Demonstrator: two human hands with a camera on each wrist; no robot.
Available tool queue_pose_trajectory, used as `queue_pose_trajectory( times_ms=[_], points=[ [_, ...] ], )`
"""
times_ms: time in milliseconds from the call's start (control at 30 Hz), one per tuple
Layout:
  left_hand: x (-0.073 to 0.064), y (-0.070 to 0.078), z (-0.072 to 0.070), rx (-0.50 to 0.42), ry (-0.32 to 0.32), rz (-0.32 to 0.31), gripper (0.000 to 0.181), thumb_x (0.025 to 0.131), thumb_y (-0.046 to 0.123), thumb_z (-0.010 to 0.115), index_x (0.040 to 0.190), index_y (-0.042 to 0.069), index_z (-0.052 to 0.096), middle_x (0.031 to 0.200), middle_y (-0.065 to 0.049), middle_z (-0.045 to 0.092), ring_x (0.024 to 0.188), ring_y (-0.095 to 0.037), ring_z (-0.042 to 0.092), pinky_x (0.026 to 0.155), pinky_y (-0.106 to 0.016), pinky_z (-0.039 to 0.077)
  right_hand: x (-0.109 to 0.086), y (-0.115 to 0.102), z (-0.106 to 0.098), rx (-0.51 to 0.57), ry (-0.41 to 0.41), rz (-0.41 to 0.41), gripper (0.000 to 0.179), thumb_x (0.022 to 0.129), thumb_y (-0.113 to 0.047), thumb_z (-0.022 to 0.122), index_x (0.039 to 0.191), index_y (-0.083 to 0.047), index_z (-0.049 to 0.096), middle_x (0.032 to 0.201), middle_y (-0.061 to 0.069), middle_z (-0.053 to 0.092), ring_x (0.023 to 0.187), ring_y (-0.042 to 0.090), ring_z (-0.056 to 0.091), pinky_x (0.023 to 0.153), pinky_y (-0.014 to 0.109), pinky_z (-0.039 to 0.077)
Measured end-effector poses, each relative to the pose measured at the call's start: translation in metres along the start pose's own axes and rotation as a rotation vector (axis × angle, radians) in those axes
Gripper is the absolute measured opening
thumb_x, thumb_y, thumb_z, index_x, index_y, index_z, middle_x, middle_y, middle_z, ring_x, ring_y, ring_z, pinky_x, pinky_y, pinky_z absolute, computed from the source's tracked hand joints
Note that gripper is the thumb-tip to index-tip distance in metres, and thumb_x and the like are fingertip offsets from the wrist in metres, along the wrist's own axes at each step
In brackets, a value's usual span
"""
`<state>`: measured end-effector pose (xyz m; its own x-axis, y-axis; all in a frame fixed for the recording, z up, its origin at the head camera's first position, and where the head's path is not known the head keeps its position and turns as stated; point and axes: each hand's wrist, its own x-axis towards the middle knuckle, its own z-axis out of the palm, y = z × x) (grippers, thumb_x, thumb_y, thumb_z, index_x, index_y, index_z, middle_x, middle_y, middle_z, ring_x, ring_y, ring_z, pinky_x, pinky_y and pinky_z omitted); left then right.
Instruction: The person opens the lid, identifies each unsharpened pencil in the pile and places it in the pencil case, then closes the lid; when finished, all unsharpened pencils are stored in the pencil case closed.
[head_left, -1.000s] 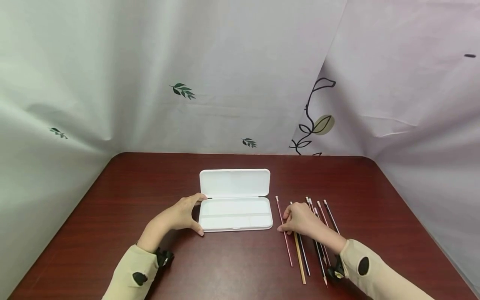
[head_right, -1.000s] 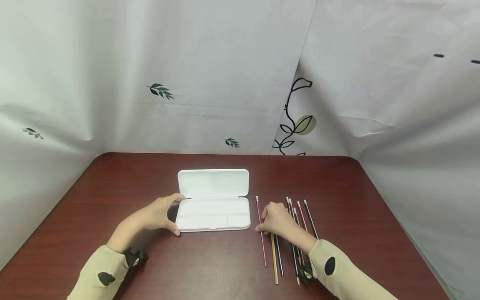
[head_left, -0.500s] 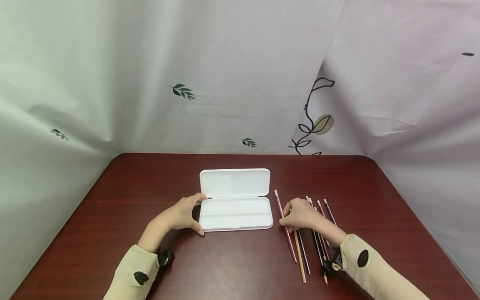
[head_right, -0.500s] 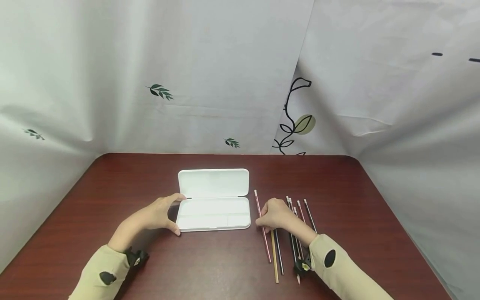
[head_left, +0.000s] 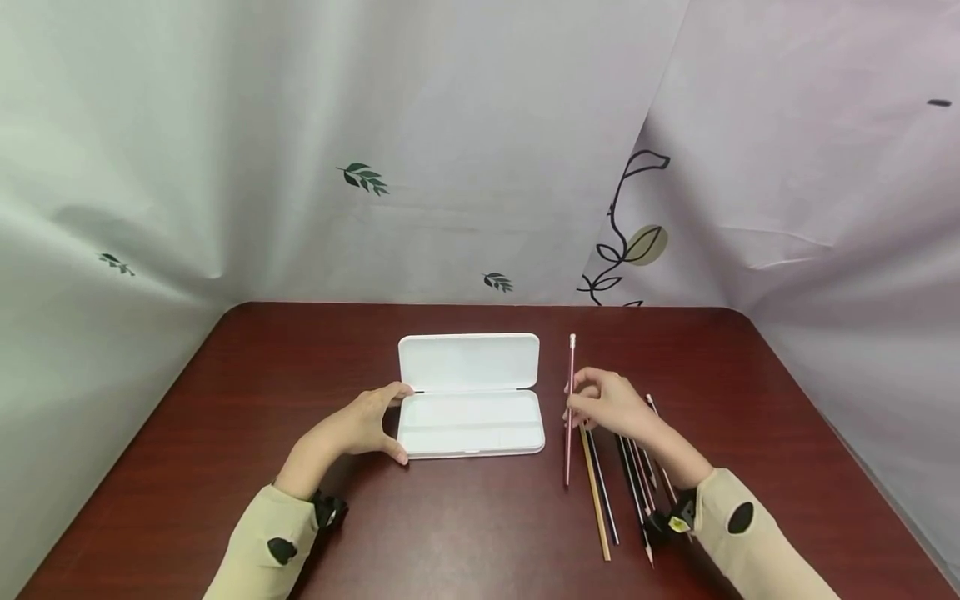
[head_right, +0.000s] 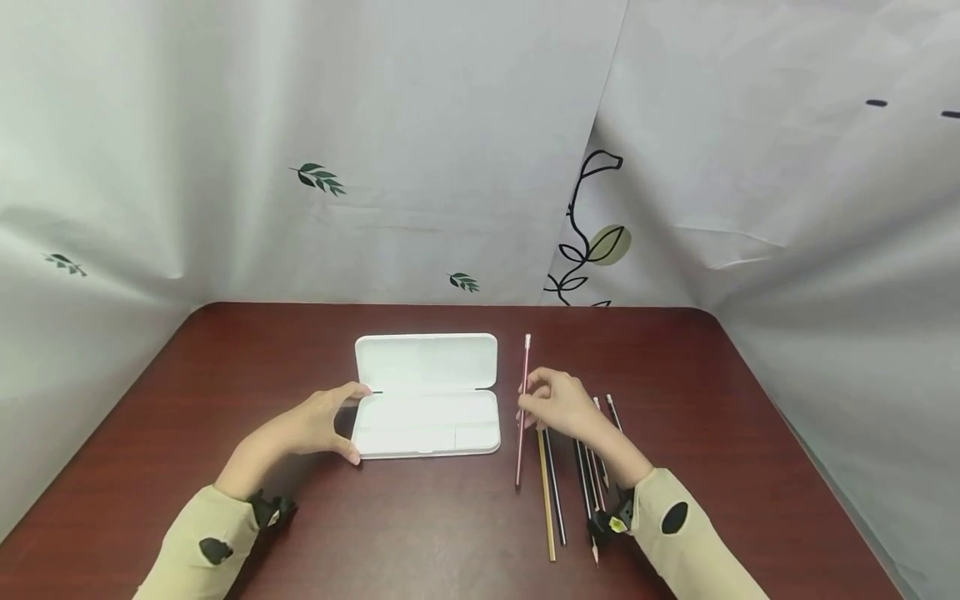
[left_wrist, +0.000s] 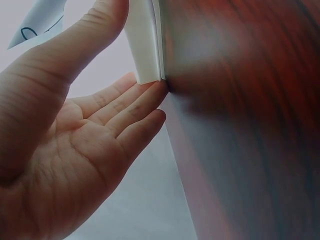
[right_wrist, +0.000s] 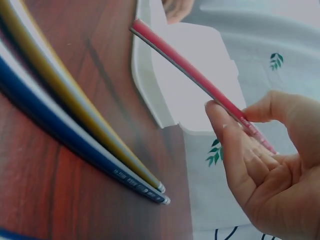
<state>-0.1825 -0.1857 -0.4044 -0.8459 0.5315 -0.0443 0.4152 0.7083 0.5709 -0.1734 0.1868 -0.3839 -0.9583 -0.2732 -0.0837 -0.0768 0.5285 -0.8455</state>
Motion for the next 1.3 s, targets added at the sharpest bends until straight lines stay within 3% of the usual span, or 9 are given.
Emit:
queue_pose_trajectory(
  times_ms=[333,433,667,900,1033,1300],
  points=[
    [0.003,0.003,-0.002,0.005,-0.016,0.012,0.087,0.057,0.025,0.089,0.125,-0.004,0.043,0.128,-0.025,0.052,0.119,-0.035,0.052,0.098,-0.049,0.039,0.033,-0.009,-0.006,0.178,0.027,-0.109,0.03,0.09,-0.014,0.06,0.112,0.006,0.051,0.09,0.023,0.069,0.074,0.026,0.069,0.067,0.043,0.056],
    [0.001,0.004,-0.002,0.003,-0.013,0.011,0.087,0.057,0.024,0.089,0.125,-0.004,0.042,0.128,-0.025,0.052,0.119,-0.035,0.052,0.098,-0.049,0.039,0.043,-0.011,-0.004,0.177,0.04,-0.16,0.03,0.091,-0.013,0.06,0.113,0.006,0.051,0.093,0.025,0.068,0.078,0.026,0.069,0.07,0.045,0.055],
    [-0.002,0.004,-0.001,0.005,-0.027,-0.002,0.088,0.059,0.022,0.088,0.127,-0.005,0.041,0.128,-0.024,0.052,0.12,-0.035,0.051,0.099,-0.049,0.038,0.046,-0.025,0.007,-0.046,0.001,-0.339,0.019,0.089,-0.009,0.061,0.106,-0.001,0.056,0.09,0.013,0.071,0.083,0.023,0.069,0.069,0.035,0.054],
    [-0.002,0.002,-0.001,0.014,-0.018,0.011,0.088,0.058,0.023,0.088,0.127,-0.005,0.042,0.127,-0.023,0.053,0.119,-0.034,0.051,0.1,-0.048,0.037,0.055,-0.024,0.021,-0.17,-0.124,-0.488,0.029,0.082,-0.004,0.067,0.11,0.0,0.06,0.087,0.008,0.071,0.08,0.016,0.067,0.067,0.026,0.054],
    [-0.003,0.001,-0.002,0.007,-0.028,0.0,0.09,0.058,0.024,0.089,0.129,-0.004,0.041,0.129,-0.023,0.052,0.12,-0.034,0.05,0.1,-0.049,0.037,0.06,-0.026,0.026,-0.243,-0.212,-0.493,0.028,0.081,-0.004,0.066,0.109,-0.003,0.062,0.09,0.007,0.071,0.084,0.014,0.067,0.066,0.023,0.054],
    [-0.002,0.001,-0.002,-0.011,-0.022,0.011,0.089,0.057,0.023,0.089,0.127,-0.005,0.042,0.129,-0.024,0.052,0.12,-0.035,0.051,0.1,-0.049,0.037,0.067,-0.018,0.044,-0.337,-0.31,-0.477,0.024,0.083,-0.008,0.068,0.108,-0.007,0.068,0.095,0.002,0.07,0.081,0.009,0.065,0.07,0.019,0.052]
  ],
)
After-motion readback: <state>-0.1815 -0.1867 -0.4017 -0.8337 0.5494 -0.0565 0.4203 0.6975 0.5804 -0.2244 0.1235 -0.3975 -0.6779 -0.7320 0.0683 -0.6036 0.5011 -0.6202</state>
